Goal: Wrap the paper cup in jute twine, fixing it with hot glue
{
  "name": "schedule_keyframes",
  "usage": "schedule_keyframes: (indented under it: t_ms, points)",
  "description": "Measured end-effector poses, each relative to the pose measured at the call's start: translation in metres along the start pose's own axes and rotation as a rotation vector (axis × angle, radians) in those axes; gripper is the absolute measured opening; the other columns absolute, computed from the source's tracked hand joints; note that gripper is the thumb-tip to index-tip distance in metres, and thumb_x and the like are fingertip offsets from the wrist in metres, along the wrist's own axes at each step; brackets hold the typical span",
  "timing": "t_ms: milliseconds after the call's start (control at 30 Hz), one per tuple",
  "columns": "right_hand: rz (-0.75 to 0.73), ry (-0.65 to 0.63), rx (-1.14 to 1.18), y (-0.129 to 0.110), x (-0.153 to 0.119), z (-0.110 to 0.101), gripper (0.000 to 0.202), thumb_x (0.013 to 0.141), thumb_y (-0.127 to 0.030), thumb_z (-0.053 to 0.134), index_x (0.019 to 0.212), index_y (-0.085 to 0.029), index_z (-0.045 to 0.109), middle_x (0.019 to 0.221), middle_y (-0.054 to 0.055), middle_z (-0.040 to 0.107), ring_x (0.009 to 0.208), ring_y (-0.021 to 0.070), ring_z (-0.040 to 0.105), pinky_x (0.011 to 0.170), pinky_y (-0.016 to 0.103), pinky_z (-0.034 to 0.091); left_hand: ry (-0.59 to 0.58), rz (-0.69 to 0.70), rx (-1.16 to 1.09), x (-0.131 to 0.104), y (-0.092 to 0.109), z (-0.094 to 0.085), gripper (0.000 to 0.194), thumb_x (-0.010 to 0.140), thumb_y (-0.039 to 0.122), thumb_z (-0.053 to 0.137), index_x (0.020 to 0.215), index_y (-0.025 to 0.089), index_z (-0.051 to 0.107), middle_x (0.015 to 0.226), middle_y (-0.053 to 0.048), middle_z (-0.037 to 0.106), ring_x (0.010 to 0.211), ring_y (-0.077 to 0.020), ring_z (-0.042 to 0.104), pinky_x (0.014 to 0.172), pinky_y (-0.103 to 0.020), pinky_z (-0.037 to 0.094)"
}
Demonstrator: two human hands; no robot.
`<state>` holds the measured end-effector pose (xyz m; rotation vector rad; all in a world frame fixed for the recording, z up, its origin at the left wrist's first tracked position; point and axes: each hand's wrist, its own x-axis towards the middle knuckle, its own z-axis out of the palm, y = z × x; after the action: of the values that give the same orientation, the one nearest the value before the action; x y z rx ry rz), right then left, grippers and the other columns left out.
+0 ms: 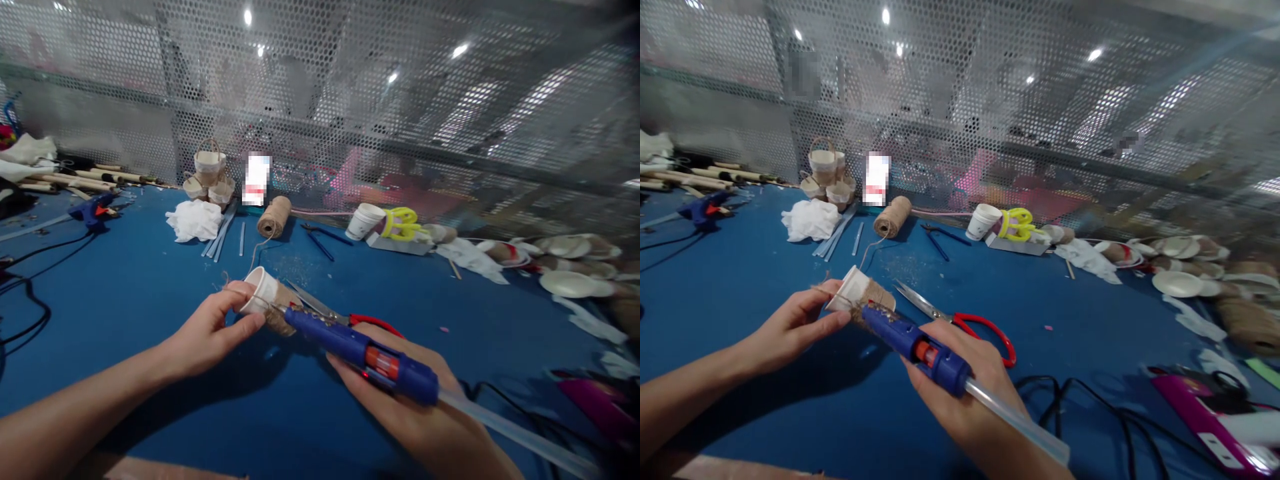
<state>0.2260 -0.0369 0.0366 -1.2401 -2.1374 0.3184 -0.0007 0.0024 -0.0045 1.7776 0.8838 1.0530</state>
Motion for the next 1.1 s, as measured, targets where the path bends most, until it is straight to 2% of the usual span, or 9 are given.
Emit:
schedule_keyframes:
  t_ms: [133,267,500,900,1000,1100]
  points:
    - [-0.007,-0.049,0.052,0.0,0.0,-0.001,0.003,0.078,-0.023,0.054,0.077,-0.023,0.056,0.064,-0.002,0.06,0.052,0.0137,0.057,0.049,0.026,0.046,-0.003,0.005,-0.004,0.0,0.0,0.0,0.014,0.083,0.021,0.049,0.082,0.012,0.059,0.094,-0.009,0.057,0.091,-0.0185,0.051,0.089,-0.036,0.037]
    - [-0.027,-0.013,-0.015,-0.003,0.0,-0.004,0.006,0.076,-0.02,0.053,0.078,-0.024,0.056,0.067,-0.001,0.063,0.055,0.0147,0.059,0.052,0.027,0.047,-0.006,0.013,-0.003,0.0,0.0,-0.001,0.015,0.083,0.022,0.049,0.081,0.013,0.06,0.093,-0.008,0.057,0.091,-0.0182,0.051,0.088,-0.034,0.038]
    - [-0.068,-0.058,-0.105,-0.01,0.003,-0.011,0.014,0.075,-0.018,0.048,0.079,-0.025,0.059,0.067,0.003,0.066,0.057,0.019,0.062,0.052,0.029,0.048,-0.001,0.018,0.014,0.0,0.0,0.0,0.014,0.082,0.022,0.049,0.084,0.014,0.06,0.093,-0.008,0.057,0.092,-0.019,0.05,0.089,-0.035,0.037]
    - [-0.086,0.038,-0.128,-0.006,-0.004,-0.005,0.014,0.073,-0.015,0.054,0.083,-0.025,0.055,0.07,0.0,0.065,0.059,0.0164,0.062,0.055,0.027,0.048,-0.013,0.056,0.07,0.0,0.003,-0.001,0.014,0.082,0.021,0.049,0.083,0.015,0.061,0.086,-0.007,0.057,0.091,-0.0193,0.05,0.088,-0.036,0.038]
    - [-0.112,0.094,-0.155,-0.007,-0.007,-0.004,0.015,0.073,-0.015,0.055,0.082,-0.026,0.055,0.069,-0.001,0.065,0.058,0.0163,0.062,0.053,0.026,0.047,-0.02,0.053,0.086,0.0,0.004,-0.001,0.014,0.082,0.021,0.049,0.083,0.014,0.061,0.087,-0.007,0.057,0.09,-0.0187,0.05,0.087,-0.035,0.038]
    - [-0.134,0.097,-0.189,-0.007,-0.007,-0.004,0.014,0.074,-0.015,0.053,0.082,-0.026,0.056,0.068,-0.001,0.065,0.057,0.0166,0.062,0.052,0.026,0.047,-0.018,0.055,0.084,0.0,0.004,-0.001,0.014,0.082,0.021,0.049,0.084,0.014,0.061,0.089,-0.008,0.056,0.092,-0.019,0.051,0.088,-0.035,0.037]
